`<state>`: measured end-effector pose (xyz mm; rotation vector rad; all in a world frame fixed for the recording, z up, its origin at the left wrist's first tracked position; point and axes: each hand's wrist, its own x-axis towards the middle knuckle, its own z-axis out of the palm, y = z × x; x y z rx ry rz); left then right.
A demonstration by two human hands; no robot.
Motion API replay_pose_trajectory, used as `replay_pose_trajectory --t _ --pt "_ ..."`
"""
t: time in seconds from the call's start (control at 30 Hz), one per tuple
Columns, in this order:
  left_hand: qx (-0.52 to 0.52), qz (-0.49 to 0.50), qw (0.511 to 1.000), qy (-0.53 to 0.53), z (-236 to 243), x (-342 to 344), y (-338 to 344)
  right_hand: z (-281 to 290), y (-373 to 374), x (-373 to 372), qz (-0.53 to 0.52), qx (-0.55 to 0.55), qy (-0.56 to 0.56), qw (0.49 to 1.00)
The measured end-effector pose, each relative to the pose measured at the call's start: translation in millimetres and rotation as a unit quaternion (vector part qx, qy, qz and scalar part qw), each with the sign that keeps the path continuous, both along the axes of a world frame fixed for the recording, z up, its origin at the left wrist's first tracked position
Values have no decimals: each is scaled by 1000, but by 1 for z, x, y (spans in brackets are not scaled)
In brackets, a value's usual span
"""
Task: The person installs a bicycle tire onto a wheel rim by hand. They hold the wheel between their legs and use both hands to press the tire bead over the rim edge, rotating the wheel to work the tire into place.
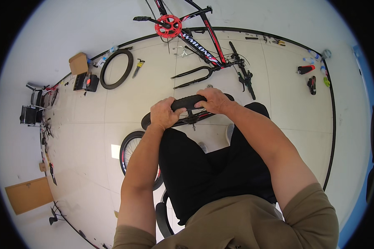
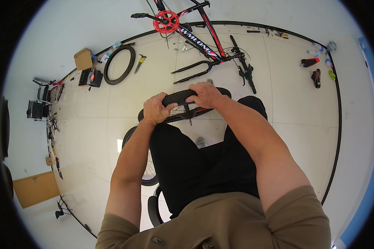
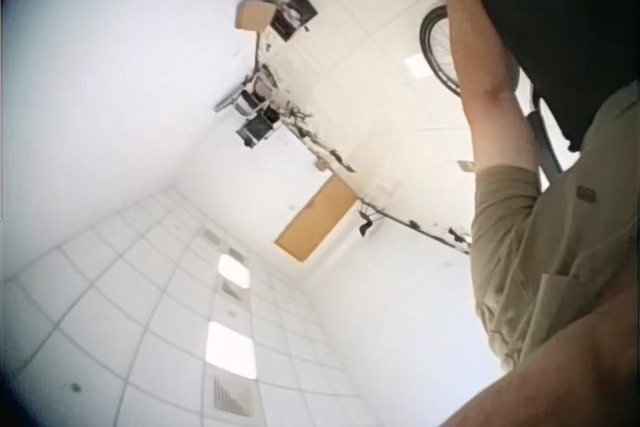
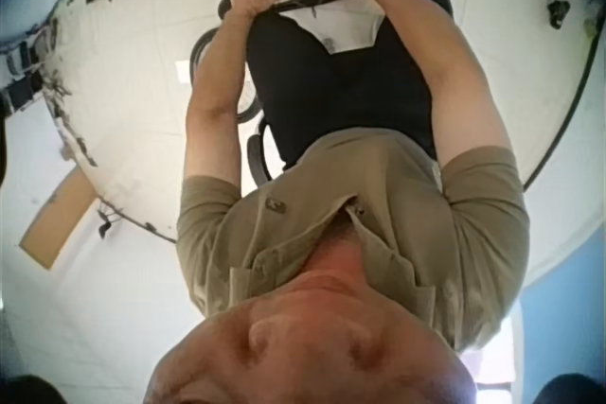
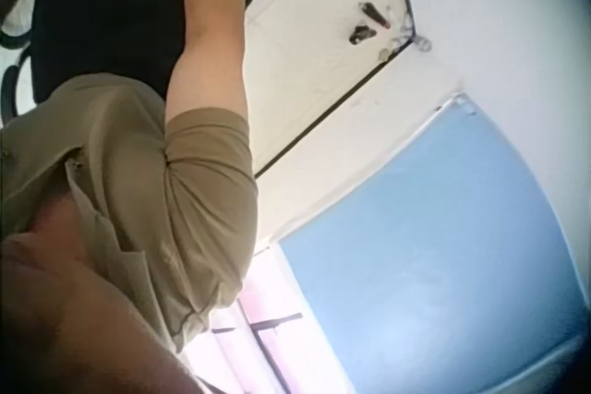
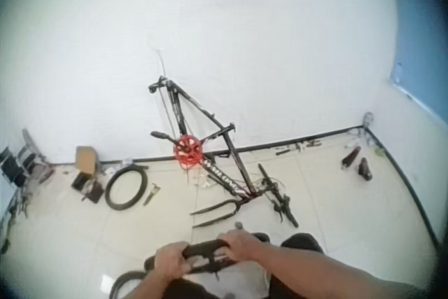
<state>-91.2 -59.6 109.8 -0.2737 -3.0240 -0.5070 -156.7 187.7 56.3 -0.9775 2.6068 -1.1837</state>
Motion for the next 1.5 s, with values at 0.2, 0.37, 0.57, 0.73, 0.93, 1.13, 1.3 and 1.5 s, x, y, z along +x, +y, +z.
replay_pose_trajectory --t 0.2,0.37,0.57,0.73,0.93,1.13,1.3,1.5 --pt "-31 34 999 -19 3 3 5 2 -3 -1 -8 30 -9 999" --pt "-27 68 996 -59 8 5 12 0 -2 -5 3 44 4 999" --pt "-32 68 997 -34 4 7 5 6 -3 3 2 17 57 998" --pt "-23 40 999 19 -5 6 1 -6 -8 29 -119 -61 214 968" --pt "-36 31 998 37 -4 6 4 -14 -7 19 -90 -54 219 970" --pt "-30 23 999 29 -1 -7 10 -18 3 -1 -64 -48 213 974" --pt "-45 46 998 -1 1 -13 11 -16 2 -2 -69 -52 194 977" --pt "-33 64 997 -30 5 -24 20 -17 5 -14 -76 -75 181 978"
